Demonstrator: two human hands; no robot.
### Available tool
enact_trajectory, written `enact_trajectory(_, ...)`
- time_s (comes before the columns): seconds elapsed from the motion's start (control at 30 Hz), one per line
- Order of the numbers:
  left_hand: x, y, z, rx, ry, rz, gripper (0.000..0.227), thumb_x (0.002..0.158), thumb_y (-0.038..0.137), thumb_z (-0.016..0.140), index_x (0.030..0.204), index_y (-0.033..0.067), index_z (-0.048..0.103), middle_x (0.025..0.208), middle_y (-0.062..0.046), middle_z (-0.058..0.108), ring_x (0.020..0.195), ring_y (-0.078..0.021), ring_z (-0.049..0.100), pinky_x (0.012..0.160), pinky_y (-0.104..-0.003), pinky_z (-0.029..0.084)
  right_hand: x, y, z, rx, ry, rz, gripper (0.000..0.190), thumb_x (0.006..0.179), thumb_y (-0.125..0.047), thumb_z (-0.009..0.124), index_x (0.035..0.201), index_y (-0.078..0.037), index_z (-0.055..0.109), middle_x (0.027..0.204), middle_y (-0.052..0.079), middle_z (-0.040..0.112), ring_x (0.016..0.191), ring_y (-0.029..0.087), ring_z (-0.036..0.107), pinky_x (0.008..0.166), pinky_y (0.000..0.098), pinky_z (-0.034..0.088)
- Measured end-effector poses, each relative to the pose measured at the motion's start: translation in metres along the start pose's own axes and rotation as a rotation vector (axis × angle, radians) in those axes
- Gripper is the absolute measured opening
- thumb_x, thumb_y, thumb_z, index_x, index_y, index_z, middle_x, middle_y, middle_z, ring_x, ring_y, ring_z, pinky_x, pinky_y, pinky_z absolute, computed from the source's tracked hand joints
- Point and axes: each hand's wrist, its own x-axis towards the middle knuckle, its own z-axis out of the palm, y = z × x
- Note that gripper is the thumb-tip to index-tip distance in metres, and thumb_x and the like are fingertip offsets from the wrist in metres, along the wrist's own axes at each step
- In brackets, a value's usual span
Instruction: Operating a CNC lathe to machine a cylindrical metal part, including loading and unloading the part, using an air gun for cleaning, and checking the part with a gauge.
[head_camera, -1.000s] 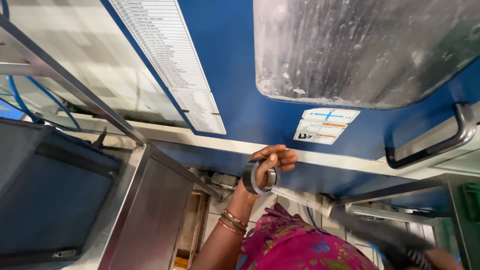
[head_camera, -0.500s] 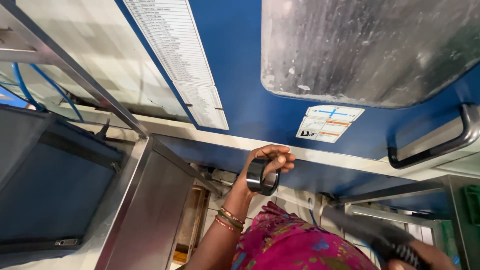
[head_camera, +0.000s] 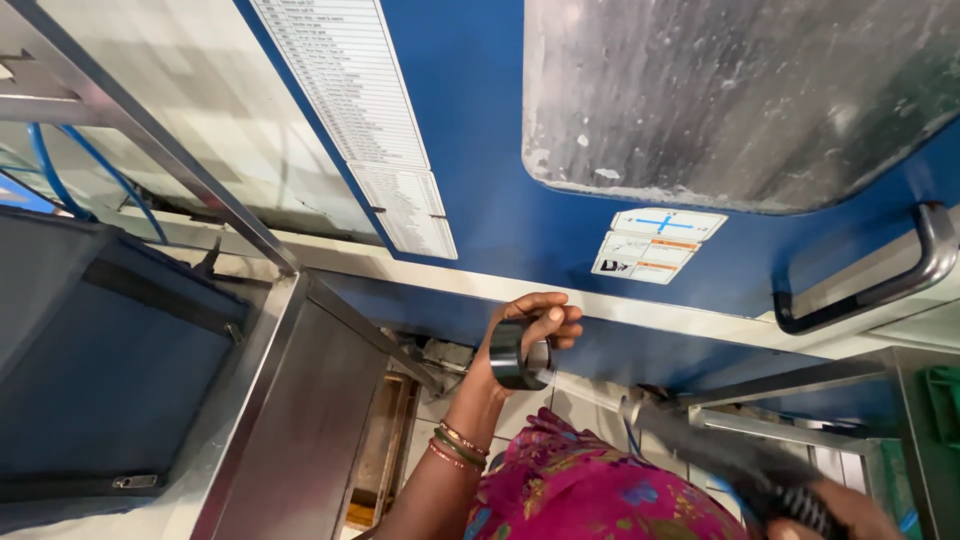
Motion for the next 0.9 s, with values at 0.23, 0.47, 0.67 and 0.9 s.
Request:
enact_trajectory(0.23, -0.002, -0.005, -0.004, -0.114, 0.150, -0.051, 0.032, 0.086, 0.015, 0.080, 0.113, 0.0011, 0.070, 0.101, -0.015, 0.076, 0.083, -0.0230, 0.073, 0.073, -0.036, 0.060, 0.018, -0.077, 0.009, 0.318, 0.032, 0.748, 0.073, 0.086, -0.034, 0.082, 0.148, -0.012, 0.050, 0.075, 0.012, 0.058, 0.055, 0.023, 0.055, 0.049, 0.0420, 0.048)
enact_trajectory(0.47, -0.039, 0.056, 0.027, 1.211, 0.013, 0.769, 0.027, 0.073, 0.015, 0.090, 0.095, 0.0053, 0.078, 0.093, -0.010, 0.078, 0.084, -0.0235, 0.072, 0.077, -0.036, 0.058, -0.021, 0.009, -0.015, 0.244, 0.090, 0.547, 0.069, 0.084, -0.046, 0.084, 0.127, 0.001, 0.060, 0.083, 0.017, 0.061, 0.064, 0.029, 0.065, 0.057, 0.0451, 0.055)
enact_trajectory(0.67, -0.006, 0.021, -0.024, -0.139, -0.144, 0.074, 0.036, 0.089, 0.022, 0.080, 0.116, -0.0018, 0.073, 0.110, -0.019, 0.079, 0.097, -0.0288, 0.077, 0.089, -0.040, 0.062, -0.019, 0.026, -0.019, 0.269, 0.104, 0.659, 0.060, 0.087, -0.052, 0.077, 0.113, -0.002, 0.058, 0.084, 0.019, 0.061, 0.062, 0.034, 0.063, 0.051, 0.0477, 0.056)
enact_trajectory(0.9, 0.003, -0.006, -0.031, -0.069, -0.354, 0.189, 0.041, 0.091, 0.020, 0.082, 0.127, 0.0047, 0.069, 0.117, -0.015, 0.075, 0.106, -0.0278, 0.074, 0.094, -0.042, 0.061, -0.024, 0.031, 0.008, 0.024, 0.127, 0.550, 0.054, 0.081, -0.051, 0.083, 0.102, -0.004, 0.066, 0.081, 0.013, 0.060, 0.073, 0.028, 0.062, 0.062, 0.0437, 0.050)
